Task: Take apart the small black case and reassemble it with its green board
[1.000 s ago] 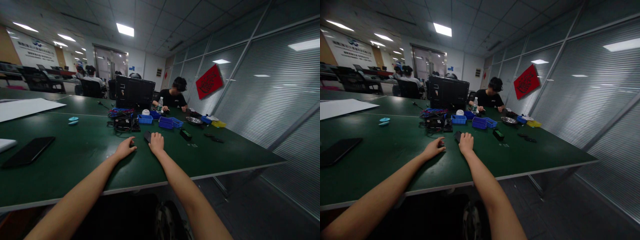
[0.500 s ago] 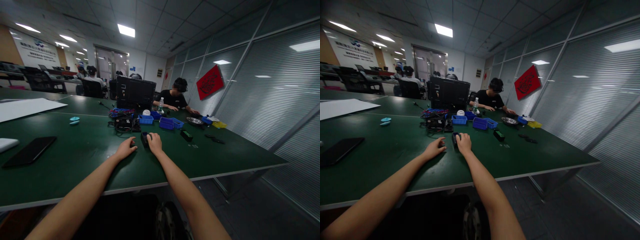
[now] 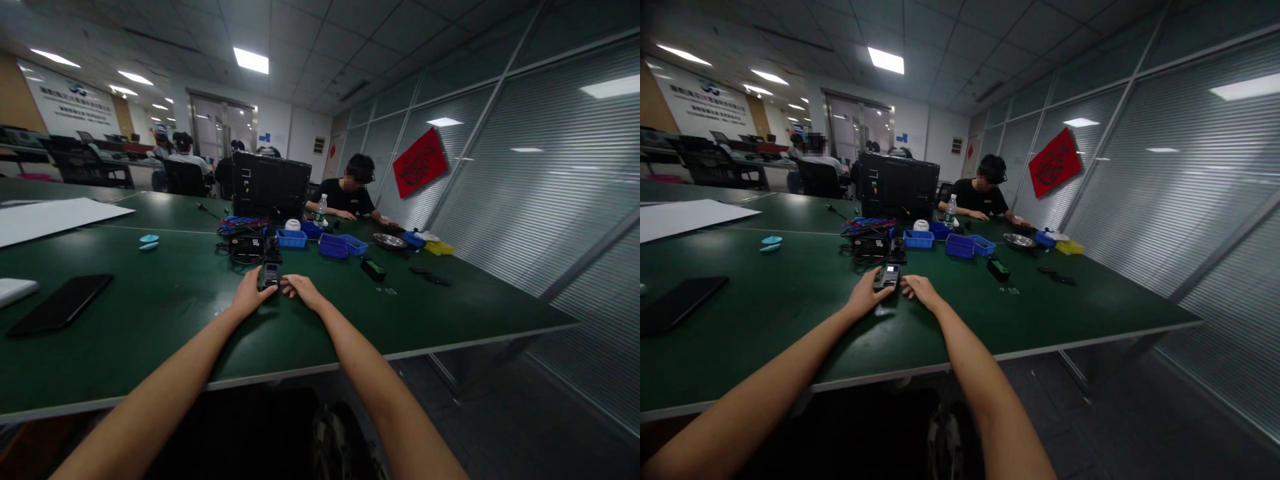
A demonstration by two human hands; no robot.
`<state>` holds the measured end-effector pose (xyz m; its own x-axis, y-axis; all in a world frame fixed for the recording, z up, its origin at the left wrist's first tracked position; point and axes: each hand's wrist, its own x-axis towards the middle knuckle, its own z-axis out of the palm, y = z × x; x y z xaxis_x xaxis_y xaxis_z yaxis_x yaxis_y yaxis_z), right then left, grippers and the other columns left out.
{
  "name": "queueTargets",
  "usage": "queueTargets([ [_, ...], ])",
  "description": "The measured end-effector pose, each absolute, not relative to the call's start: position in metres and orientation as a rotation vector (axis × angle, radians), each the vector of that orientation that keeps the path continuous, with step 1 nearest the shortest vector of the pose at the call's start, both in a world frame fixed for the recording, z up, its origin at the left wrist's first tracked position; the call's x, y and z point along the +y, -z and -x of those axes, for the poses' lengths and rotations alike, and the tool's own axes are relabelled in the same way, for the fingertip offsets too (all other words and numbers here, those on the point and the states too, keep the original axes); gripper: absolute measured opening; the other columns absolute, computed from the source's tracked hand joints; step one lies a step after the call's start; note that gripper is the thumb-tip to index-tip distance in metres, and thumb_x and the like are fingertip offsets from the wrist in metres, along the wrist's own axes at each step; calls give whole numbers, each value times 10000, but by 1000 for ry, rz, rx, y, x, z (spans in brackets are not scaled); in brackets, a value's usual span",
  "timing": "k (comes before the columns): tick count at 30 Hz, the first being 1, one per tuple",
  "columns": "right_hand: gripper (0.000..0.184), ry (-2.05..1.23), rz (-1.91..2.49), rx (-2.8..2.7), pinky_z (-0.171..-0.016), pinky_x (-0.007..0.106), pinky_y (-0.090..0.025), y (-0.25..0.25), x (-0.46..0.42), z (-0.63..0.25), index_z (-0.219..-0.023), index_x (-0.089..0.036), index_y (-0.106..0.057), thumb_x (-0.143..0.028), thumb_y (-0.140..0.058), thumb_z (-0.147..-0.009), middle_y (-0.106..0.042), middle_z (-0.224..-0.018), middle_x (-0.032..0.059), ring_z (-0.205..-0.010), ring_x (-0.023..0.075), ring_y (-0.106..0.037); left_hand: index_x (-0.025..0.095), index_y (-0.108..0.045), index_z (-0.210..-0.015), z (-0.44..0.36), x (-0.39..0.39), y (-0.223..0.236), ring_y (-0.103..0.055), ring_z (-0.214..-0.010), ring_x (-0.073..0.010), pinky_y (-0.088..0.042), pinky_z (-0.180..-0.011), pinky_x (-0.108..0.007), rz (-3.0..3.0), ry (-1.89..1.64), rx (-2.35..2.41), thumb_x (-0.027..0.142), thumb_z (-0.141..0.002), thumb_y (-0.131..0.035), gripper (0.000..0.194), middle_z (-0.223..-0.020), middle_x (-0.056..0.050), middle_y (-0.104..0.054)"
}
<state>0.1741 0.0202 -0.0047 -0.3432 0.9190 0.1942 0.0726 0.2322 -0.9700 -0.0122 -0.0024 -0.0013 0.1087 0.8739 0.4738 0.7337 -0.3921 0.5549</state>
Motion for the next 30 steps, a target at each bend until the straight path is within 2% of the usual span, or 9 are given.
queueTargets([
  [2, 352, -1204, 952, -1666, -490, 195, -412, 2, 18, -174, -965, -120, -600, -407, -474, -806, -632, -898, 101, -615, 96, -559, 183, -344, -1304, 12, -5, 1, -428, -1160, -254, -377, -937, -367, -2335, -1101, 1584, 470, -693, -567, 711, -1294, -129, -401],
  [5, 314, -1159, 951, -1733, -492, 186, -401, -1, 16, -175, -924, -122, -613, -384, -503, -789, -636, -835, 71, -585, 79, -537, 270, -445, -1246, 10, -9, 1, -395, -1193, -260, -347, -967, -375, -2509, -997, 1501, 433, -743, -522, 534, -1367, -81, -316],
  [8, 297, -1141, 956, -1772, -487, 182, -396, -2, 16, -177, -903, -125, -618, -374, -511, -783, -633, -801, 55, -575, 73, -529, 285, -504, -1196, 8, -12, 0, -420, -1168, -250, -345, -968, -364, -2548, -940, 1494, 390, -785, -471, 426, -1361, -69, -320],
  [14, 247, -1151, 997, -1748, -453, 170, -385, -1, 21, -182, -901, -125, -610, -321, -535, -772, -630, -762, 41, -526, 59, -513, 278, -502, -1190, 8, -14, -7, -476, -1075, -223, -361, -938, -350, -2500, -898, 1602, 366, -779, -485, 421, -1263, -80, -415],
  [22, 168, -1170, 1074, -1673, -424, 150, -388, -4, 20, -186, -878, -115, -594, -233, -536, -773, -627, -710, 33, -505, 51, -512, 275, -516, -1143, 12, -18, -12, -459, -1068, -249, -356, -919, -375, -2329, -935, 1908, 340, -741, -530, 407, -1206, -98, -438],
  [30, 144, -1181, 1064, -1624, -410, 155, -386, -3, 23, -189, -851, -106, -590, -206, -532, -765, -623, -703, 38, -498, 58, -517, 300, -490, -1138, 29, -14, -14, -480, -1005, -277, -404, -806, -385, -2152, -857, 2202, 370, -742, -501, 403, -1186, -114, -425],
])
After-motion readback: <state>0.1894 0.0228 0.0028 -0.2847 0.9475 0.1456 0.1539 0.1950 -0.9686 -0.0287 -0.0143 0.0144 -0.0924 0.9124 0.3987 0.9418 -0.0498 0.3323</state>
